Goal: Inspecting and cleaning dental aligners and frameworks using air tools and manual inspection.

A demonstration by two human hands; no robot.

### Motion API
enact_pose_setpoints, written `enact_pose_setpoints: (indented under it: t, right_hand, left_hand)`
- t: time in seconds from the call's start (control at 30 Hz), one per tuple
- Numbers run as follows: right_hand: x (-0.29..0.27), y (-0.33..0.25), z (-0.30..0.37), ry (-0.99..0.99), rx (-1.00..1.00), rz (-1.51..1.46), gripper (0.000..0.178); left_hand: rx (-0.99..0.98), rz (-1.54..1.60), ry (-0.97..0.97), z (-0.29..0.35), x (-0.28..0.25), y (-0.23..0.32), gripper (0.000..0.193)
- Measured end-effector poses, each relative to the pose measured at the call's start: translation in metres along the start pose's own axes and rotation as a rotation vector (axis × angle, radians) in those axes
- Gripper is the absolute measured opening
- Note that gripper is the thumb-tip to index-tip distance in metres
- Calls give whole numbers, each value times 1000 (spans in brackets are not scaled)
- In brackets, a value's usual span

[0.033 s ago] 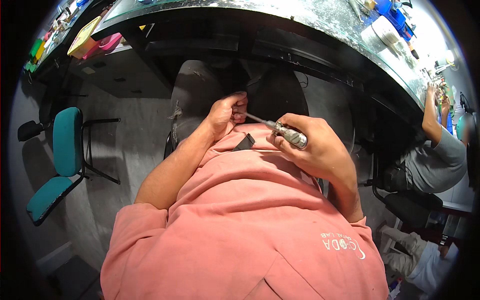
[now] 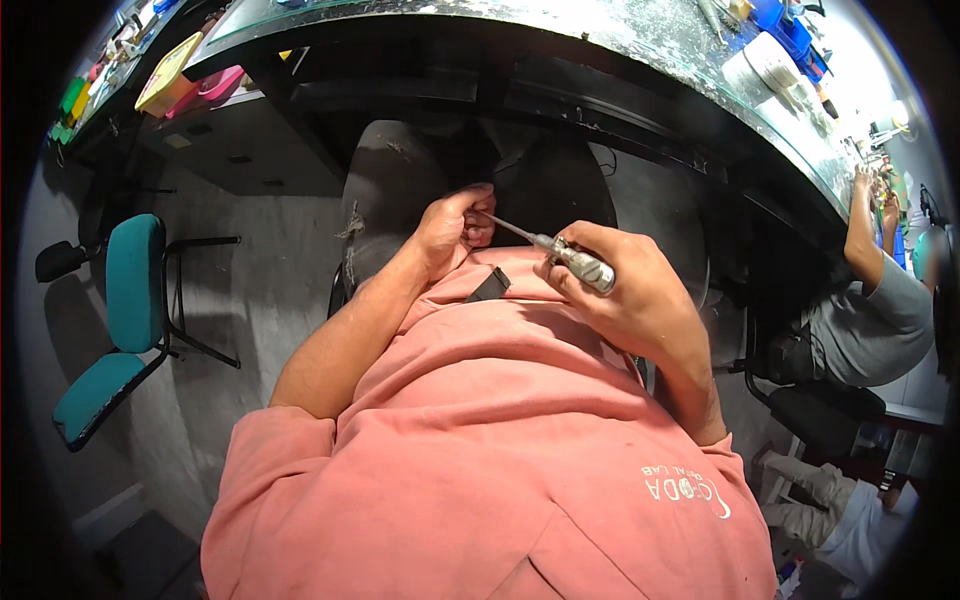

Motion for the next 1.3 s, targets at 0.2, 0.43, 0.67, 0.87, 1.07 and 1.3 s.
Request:
enact_pose_setpoints:
  t: [0.2, 0.43, 0.67, 0.87, 1.07, 1.3]
  right_hand:
    - [0, -2, 1, 45, 19, -54, 20]
    - [3, -4, 0, -4, 19, -8, 22]
    - [13, 0, -4, 10, 33, 6, 22]
    - [12, -2, -3, -7, 61, -27, 22]
    - [11, -3, -3, 45, 32, 6, 21]
    - [11, -2, -3, 51, 2, 7, 17]
  left_hand:
    - [-85, 89, -112, -1, -4, 1, 32]
    - [-6, 108, -84, -2, -5, -2, 27]
    - [-61, 204, -250, -6, -16, 1, 30]
    - [-85, 207, -232, -4, -16, 0, 31]
    - [-97, 230, -286, -3, -14, 0, 31]
    - [-101, 229, -271, -3, -13, 0, 31]
Point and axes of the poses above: each hand's wrist, its own z-axis away from the middle knuckle, its own x-axis out of the palm, y = z × x, the point moved 3 cm from there along -z, towards the middle knuckle, and after that the axes turned 4 degrees about x, right-handed, at the moved point
